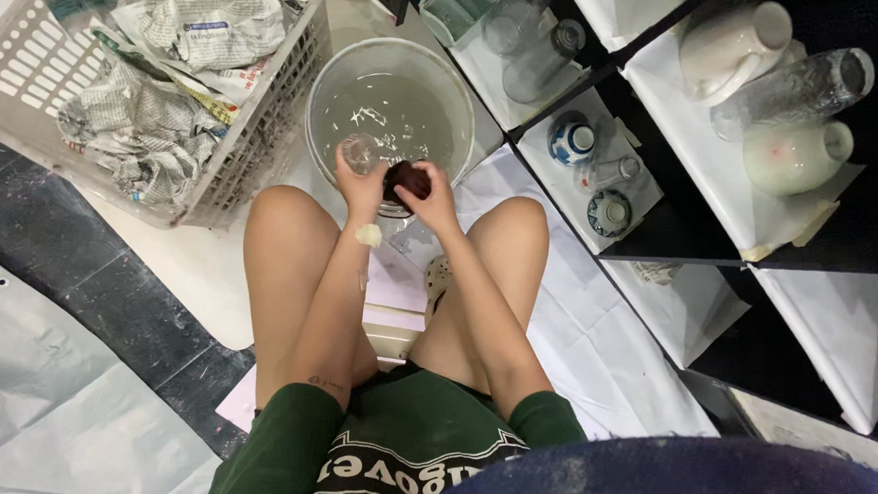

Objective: The person sits on the floor and cleans various glassware items, including bottles and a cup, using a dark cloth and water from a bucket. They unwrap items from newspaper, wipe them, and place them on a nearby shelf.

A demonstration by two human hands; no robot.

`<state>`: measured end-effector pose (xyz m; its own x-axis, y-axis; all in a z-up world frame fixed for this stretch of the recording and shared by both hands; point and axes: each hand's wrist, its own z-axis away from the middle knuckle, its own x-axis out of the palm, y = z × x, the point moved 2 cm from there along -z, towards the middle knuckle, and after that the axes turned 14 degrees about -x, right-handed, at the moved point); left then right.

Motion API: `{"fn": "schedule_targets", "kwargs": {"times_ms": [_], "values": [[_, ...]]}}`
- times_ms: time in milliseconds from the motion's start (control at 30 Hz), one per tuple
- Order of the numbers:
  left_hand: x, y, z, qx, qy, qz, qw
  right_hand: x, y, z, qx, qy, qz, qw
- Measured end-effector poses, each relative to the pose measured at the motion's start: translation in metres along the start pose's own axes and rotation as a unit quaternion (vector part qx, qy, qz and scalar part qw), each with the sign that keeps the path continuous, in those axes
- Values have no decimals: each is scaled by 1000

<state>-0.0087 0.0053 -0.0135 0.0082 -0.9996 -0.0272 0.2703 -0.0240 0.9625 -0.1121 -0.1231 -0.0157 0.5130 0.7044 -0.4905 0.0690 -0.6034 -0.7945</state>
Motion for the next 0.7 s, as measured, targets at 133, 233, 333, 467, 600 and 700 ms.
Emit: {"fn": "schedule_targets", "kwargs": {"times_ms": [133, 233, 333, 467, 600, 700], "values": [[-2, -21, -11, -78, -42, 146, 985, 0, 38, 13, 256, 61, -114, 958], [-9, -26, -17, -100, -46, 138, 984, -26, 63, 26, 342, -89, 96, 931], [-19, -26, -22, -95, -34, 112, 989, -28, 73, 57, 323, -209, 146, 911], [-20, -26, -21, -107, -31, 136, 984, -31, 78, 65, 365, -136, -99, 916], [-12, -32, -17, -137, -45, 166, 976, -50, 77, 60, 350, -76, -126, 925], [-5, -35, -14, -137, -55, 171, 974, -52, 62, 49, 243, -3, -175, 954]]}}
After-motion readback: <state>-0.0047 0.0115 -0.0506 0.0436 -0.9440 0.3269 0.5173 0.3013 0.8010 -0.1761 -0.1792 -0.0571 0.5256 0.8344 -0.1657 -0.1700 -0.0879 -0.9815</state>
